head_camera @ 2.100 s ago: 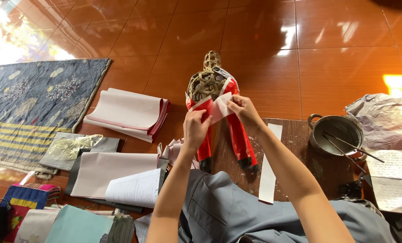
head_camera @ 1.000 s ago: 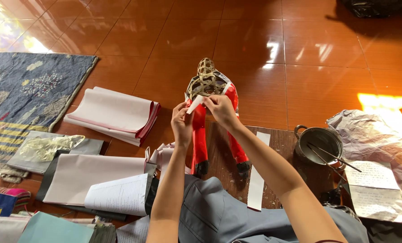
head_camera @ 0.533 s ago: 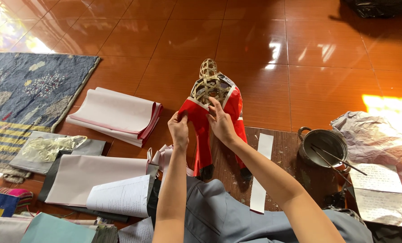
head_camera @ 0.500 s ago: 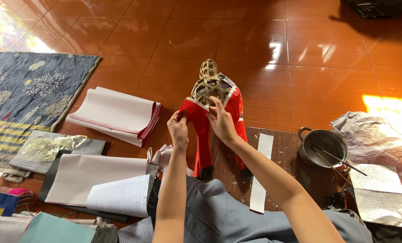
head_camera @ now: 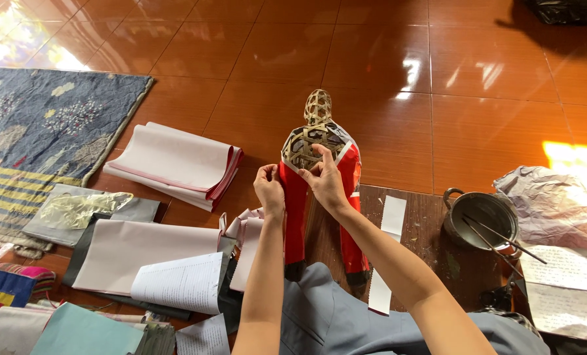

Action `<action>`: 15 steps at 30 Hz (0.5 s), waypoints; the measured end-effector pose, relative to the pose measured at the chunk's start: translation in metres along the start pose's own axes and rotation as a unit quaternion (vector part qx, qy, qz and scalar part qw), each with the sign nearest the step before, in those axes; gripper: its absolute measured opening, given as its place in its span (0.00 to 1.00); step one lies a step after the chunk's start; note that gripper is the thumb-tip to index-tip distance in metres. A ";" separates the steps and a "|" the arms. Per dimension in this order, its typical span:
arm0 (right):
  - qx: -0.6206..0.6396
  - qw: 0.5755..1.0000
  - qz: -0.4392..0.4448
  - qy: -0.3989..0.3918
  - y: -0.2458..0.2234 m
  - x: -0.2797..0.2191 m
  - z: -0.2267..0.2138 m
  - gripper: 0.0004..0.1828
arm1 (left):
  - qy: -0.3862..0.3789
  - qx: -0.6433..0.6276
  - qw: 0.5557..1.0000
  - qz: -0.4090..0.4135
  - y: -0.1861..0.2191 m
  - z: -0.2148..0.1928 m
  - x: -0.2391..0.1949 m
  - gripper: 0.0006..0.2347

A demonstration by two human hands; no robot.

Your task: Cutting red paper strips and gluing them onto a wicker giraffe frame to decorate it.

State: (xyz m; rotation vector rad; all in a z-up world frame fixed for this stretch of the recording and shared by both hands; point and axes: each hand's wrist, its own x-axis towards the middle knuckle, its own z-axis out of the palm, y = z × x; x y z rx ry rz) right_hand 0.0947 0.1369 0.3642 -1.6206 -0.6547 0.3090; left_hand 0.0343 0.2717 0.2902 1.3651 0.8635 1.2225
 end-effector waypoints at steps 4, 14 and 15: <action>0.026 1.000 0.002 0.016 -0.001 -0.003 -0.001 0.33 | -0.029 0.063 0.998 -0.009 -0.007 0.000 0.001 0.03; 0.013 1.000 0.000 0.022 -0.004 -0.002 -0.011 0.33 | -0.073 0.169 0.957 0.226 0.093 -0.007 -0.056 0.09; 0.014 1.000 0.001 0.022 -0.005 -0.003 -0.011 0.33 | -0.115 0.208 0.928 0.288 0.105 -0.010 -0.066 0.14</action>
